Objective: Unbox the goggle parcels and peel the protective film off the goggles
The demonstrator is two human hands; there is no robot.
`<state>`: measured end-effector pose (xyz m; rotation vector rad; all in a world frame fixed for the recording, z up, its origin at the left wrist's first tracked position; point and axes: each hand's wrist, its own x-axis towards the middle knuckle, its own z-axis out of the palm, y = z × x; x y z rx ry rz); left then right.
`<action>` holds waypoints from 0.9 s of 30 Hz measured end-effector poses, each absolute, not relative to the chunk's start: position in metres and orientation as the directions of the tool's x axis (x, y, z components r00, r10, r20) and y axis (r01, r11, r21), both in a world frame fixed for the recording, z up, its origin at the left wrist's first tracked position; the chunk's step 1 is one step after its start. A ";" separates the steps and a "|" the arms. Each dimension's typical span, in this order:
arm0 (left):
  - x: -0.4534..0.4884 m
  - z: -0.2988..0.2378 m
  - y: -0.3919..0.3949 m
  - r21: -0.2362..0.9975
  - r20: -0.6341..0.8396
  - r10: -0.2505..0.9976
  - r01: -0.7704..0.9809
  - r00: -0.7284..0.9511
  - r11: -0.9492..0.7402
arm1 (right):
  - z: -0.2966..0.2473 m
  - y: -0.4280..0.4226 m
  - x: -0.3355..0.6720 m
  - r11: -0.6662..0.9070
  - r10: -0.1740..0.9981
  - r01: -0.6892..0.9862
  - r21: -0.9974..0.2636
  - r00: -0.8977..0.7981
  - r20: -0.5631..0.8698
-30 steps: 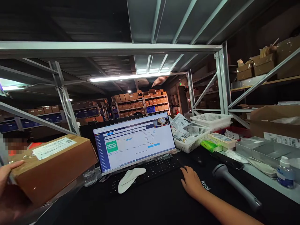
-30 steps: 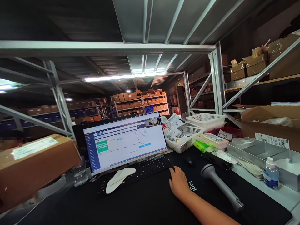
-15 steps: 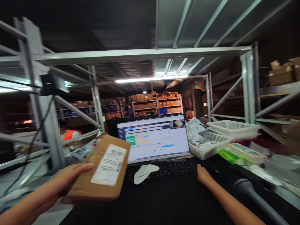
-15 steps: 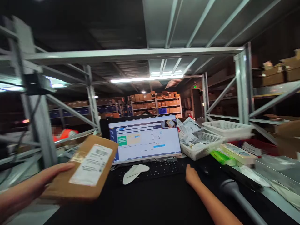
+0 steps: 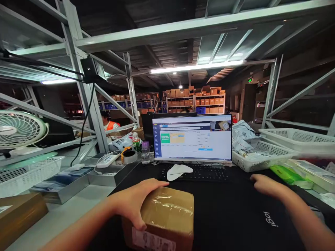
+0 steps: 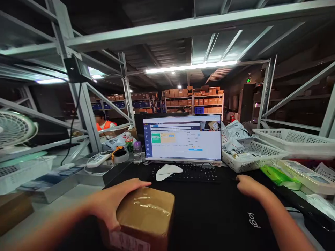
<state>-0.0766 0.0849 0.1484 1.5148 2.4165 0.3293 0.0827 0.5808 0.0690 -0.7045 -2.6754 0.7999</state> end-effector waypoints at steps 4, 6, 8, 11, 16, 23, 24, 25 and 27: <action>-0.065 0.132 0.080 0.227 -0.128 0.853 0.823 -0.505 0.521 | 0.101 0.569 0.094 0.718 0.346 0.220 -0.660 -0.936 0.064; -0.053 0.115 0.077 0.164 -0.014 0.831 0.819 -0.556 0.550 | 0.110 0.546 0.097 0.700 0.243 0.114 -0.705 -0.966 0.084; -0.039 0.095 0.076 0.082 0.184 0.801 0.821 -0.570 0.565 | 0.117 0.517 0.097 0.719 0.141 0.025 -0.695 -0.984 0.111; -0.021 0.067 0.077 -0.103 0.514 0.732 0.814 -0.448 0.571 | 0.128 0.474 0.092 0.786 -0.023 -0.097 -0.610 -0.991 0.129; -0.017 0.050 0.088 -0.309 0.802 0.586 0.762 -0.112 0.569 | 0.145 0.427 0.085 0.898 -0.169 -0.247 -0.364 -0.958 0.232; -0.031 0.040 0.094 -0.380 0.827 0.562 0.735 -0.002 0.562 | 0.138 0.414 0.087 0.879 -0.373 -0.417 -0.230 -0.903 0.211; -0.032 0.037 0.092 -0.377 0.827 0.563 0.742 -0.001 0.554 | 0.135 0.416 0.086 0.879 -0.398 -0.435 -0.194 -0.895 0.202; -0.033 0.033 0.090 -0.369 0.829 0.559 0.751 0.000 0.548 | 0.132 0.418 0.084 0.876 -0.428 -0.460 -0.148 -0.881 0.203; -0.036 0.026 0.087 -0.341 0.842 0.540 0.768 -0.007 0.542 | 0.127 0.421 0.079 0.855 -0.498 -0.518 -0.041 -0.839 0.220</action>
